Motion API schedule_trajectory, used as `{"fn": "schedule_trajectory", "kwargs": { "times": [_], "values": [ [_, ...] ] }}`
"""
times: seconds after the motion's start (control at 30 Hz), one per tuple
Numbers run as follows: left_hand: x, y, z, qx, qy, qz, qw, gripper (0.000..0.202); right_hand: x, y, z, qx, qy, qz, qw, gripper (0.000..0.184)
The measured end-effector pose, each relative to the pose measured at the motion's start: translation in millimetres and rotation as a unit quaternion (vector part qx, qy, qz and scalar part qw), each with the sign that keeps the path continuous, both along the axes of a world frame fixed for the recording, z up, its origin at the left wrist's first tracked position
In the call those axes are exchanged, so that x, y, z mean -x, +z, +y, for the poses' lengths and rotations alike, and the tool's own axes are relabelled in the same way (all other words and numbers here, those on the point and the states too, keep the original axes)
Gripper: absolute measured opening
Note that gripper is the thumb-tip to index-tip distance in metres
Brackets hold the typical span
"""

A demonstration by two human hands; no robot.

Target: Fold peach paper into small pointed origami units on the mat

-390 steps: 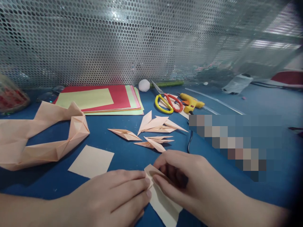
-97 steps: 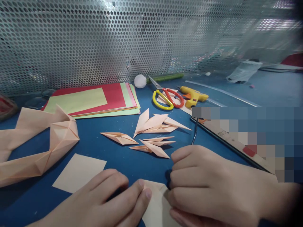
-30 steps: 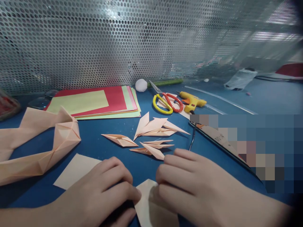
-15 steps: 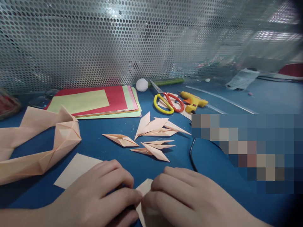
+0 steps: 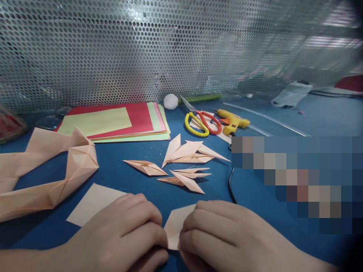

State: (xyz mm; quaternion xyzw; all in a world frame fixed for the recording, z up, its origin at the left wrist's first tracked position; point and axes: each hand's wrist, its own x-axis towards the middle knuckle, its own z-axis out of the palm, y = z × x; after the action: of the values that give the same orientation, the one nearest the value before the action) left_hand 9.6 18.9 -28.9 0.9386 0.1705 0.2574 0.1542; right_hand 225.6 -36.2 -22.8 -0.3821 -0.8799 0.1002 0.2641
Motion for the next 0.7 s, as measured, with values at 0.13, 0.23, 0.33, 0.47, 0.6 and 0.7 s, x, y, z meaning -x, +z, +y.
{"fn": "schedule_trajectory", "kwargs": {
  "times": [0.13, 0.23, 0.33, 0.47, 0.6, 0.7],
  "values": [
    [-1.4, -0.9, -3.1, 0.062, 0.035, -0.006, 0.997, 0.016, 1.7, 1.1, -0.7, 0.084, -0.052, 0.042, 0.994, 0.021],
    [-4.5, -2.8, -3.6, 0.084, 0.056, -0.007, 0.995, 0.016, 5.6, 2.9, -0.1, 0.130, -0.080, 0.053, 0.987, 0.018],
    [-5.3, -5.1, -2.2, 0.086, 0.067, -0.002, 0.994, 0.014, 8.2, 3.7, 0.2, 0.148, -0.090, 0.042, 0.984, 0.016],
    [0.6, -7.4, -2.3, 0.029, 0.036, -0.006, 0.999, 0.016, 8.2, 0.7, 0.0, 0.162, -0.110, 0.053, 0.979, 0.015],
    [7.0, -7.0, -5.2, -0.153, 0.005, 0.005, 0.988, 0.034, 6.5, 0.0, 0.2, 0.177, -0.120, 0.074, 0.974, 0.017],
    [12.1, -11.1, -10.8, -0.248, 0.033, 0.024, 0.968, 0.036, 5.3, 1.7, -0.3, 0.194, -0.123, 0.066, 0.971, 0.016]
  ]
}}
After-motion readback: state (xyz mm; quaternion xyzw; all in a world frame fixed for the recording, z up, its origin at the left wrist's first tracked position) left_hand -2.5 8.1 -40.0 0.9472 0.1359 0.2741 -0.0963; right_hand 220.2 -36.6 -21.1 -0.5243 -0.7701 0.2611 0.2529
